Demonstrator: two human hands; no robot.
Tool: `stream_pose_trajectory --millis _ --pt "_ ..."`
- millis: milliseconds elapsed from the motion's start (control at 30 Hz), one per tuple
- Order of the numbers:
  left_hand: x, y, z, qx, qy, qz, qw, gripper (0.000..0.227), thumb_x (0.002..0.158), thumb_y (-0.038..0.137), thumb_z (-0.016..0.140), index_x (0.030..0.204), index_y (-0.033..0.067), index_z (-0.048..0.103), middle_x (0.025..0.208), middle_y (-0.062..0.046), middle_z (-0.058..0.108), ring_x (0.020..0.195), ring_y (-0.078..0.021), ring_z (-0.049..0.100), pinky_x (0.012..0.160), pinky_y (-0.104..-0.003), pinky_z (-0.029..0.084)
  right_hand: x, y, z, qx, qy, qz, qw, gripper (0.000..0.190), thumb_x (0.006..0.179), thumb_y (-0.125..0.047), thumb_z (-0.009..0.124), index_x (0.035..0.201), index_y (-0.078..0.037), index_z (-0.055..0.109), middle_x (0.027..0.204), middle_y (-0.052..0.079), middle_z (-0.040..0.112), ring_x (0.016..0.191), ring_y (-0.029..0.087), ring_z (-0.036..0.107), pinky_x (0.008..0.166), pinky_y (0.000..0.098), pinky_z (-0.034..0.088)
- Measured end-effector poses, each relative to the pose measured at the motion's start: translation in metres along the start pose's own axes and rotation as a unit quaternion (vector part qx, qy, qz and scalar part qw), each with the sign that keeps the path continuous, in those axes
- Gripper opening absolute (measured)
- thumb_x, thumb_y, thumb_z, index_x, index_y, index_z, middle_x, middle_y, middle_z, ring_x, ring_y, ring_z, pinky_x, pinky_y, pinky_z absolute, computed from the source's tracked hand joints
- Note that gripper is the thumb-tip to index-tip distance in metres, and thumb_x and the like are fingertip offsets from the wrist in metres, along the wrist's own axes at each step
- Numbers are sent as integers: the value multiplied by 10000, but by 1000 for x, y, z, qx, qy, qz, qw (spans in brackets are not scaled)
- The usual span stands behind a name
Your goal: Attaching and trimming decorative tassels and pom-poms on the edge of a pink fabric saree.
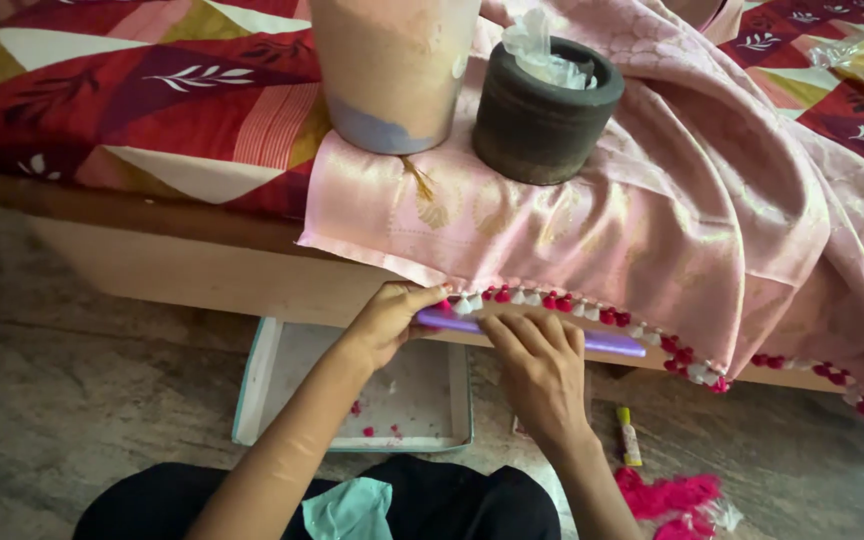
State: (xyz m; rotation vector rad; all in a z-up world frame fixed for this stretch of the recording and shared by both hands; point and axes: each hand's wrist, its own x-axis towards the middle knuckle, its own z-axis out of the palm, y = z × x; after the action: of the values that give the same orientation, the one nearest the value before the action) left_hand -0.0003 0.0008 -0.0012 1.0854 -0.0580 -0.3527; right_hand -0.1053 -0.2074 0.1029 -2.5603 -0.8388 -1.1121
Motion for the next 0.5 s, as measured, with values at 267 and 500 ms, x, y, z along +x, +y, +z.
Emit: stream_pose_trajectory --millis 267,500 --pt "-8 12 6 16 -32 -4 999 283 935 285 711 997 15 771 864 -99 771 735 -158 720 716 -299 589 -10 -5 -5 -5 -17 -18 1000 401 767 5 669 1147 -111 725 1120 32 725 1049 215 633 884 403 427" --pt "-5 8 2 65 13 9 998 272 933 300 705 967 39 775 856 -71 754 722 -136 703 709 -309 593 -36 13 27 11 -67 15 998 404 790 58 652 1141 -120 740 1072 34 738 930 203 618 773 389 394"
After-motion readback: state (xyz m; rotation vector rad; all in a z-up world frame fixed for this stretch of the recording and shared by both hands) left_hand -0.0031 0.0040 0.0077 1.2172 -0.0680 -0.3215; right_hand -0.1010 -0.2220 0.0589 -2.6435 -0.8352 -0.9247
